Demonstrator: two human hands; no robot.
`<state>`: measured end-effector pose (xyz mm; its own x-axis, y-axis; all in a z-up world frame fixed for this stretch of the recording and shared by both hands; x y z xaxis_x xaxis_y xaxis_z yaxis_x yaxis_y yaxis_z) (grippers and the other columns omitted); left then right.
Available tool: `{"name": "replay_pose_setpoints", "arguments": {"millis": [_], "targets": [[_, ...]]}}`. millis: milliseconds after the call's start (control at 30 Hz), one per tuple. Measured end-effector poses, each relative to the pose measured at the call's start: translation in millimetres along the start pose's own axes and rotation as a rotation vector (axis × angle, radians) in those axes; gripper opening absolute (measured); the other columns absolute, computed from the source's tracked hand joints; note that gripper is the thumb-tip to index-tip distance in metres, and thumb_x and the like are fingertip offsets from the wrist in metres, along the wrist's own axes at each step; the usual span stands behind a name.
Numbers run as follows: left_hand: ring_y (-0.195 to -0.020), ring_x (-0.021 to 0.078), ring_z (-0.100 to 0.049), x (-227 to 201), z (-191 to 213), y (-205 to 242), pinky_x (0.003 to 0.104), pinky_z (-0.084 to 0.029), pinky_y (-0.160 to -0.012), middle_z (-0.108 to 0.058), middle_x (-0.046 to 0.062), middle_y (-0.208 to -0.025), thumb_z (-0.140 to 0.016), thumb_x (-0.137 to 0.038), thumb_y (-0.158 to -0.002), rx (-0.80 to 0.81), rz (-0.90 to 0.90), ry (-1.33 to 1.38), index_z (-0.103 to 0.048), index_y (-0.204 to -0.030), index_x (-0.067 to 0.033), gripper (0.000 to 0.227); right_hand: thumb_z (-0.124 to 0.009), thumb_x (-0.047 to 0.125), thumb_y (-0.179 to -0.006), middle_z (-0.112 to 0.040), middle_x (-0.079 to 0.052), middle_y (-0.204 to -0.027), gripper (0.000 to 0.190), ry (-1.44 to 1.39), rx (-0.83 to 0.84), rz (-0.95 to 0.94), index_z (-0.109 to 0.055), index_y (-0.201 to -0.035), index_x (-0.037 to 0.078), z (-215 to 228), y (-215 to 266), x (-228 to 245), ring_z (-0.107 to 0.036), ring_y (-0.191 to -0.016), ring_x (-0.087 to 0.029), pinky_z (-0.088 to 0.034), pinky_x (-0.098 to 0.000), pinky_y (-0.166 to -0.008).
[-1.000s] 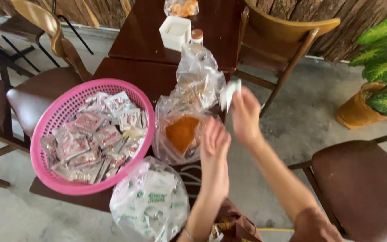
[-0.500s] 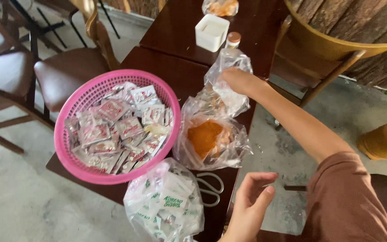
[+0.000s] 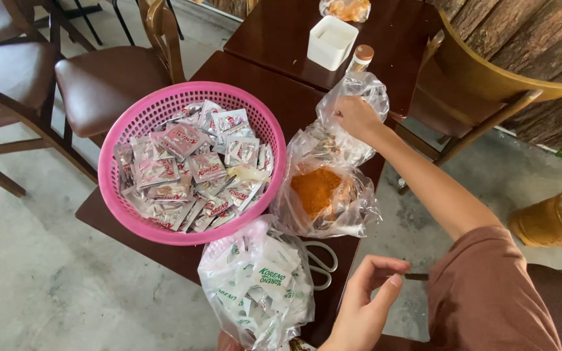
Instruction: The person picks small wet wipe packets one at a time from a pink plastic basket and places them into clear plastic bags on the table, occasionally using scissors to cut a bag open and pressing the packets down inside. The packets accumulate in the bags as the person works through the basket.
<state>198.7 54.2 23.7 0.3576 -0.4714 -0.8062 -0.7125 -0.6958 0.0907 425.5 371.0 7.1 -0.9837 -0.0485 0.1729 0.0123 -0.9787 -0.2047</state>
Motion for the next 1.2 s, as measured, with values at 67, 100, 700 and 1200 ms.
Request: {"name": "replay_pose_setpoints", "arguments": {"millis": [67,100,700,1200], "targets": [[-0.118,0.0130,-0.063,0.1,1.6,1.4,0.030,-0.048,-0.107,-0.069,0.004,-0.125,-0.060,-0.015,-0.102,0.006,-0.018,0.004,-0.062,-0.118,-0.0047,0.019,-0.070,0.012,-0.090,-0.069,-0.020,-0.099,0.012,-0.065,0.050,0.008,-0.071,-0.096,0.001,-5.4,3.5,-1.0,-0.069,-0.092,-0.038,-0.055,-0.0492,-0.083],[-0.118,0.0128,-0.062,-0.4,1.1,1.4,0.030,-0.047,-0.107,-0.069,0.004,-0.125,-0.060,-0.015,-0.103,0.013,-0.035,0.005,-0.062,-0.118,-0.0044,0.019,-0.067,0.008,-0.092,-0.069,-0.021,-0.100,0.012,-0.131,0.097,0.014,-0.072,-0.100,0.001,-8.9,5.3,-2.0,-0.070,-0.091,-0.037,-0.056,-0.0476,-0.085],[-0.117,0.0118,-0.062,7.4,3.7,-1.0,0.029,-0.047,-0.106,-0.069,0.003,-0.121,-0.059,-0.014,-0.103,0.019,0.011,0.039,-0.062,-0.118,-0.0047,0.018,-0.088,0.019,-0.072,-0.068,0.001,-0.085,0.017,-0.248,-0.172,-0.195,-0.074,-0.078,0.009,-3.5,-40.4,-102.1,-0.066,-0.068,-0.013,-0.054,-0.0319,-0.062],[-0.117,0.0113,-0.062,20.5,3.6,-2.3,0.028,-0.047,-0.107,-0.069,0.004,-0.121,-0.058,-0.012,-0.104,0.065,-0.031,0.072,-0.061,-0.118,-0.0029,0.017,-0.085,0.018,-0.076,-0.064,-0.002,-0.065,0.016,-0.356,-0.110,-0.371,-0.075,-0.080,0.006,13.8,-57.9,-80.5,-0.057,-0.056,-0.010,-0.045,-0.0288,-0.056]]}}
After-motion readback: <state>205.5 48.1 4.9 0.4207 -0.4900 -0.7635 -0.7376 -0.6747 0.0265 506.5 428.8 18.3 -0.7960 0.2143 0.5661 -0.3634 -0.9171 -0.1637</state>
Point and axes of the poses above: each hand's wrist, its own y-axis away from the middle knuckle, its own z-axis out of the back of the hand, x = y × z, the point moved 8 cm from there along -y, towards the middle knuckle
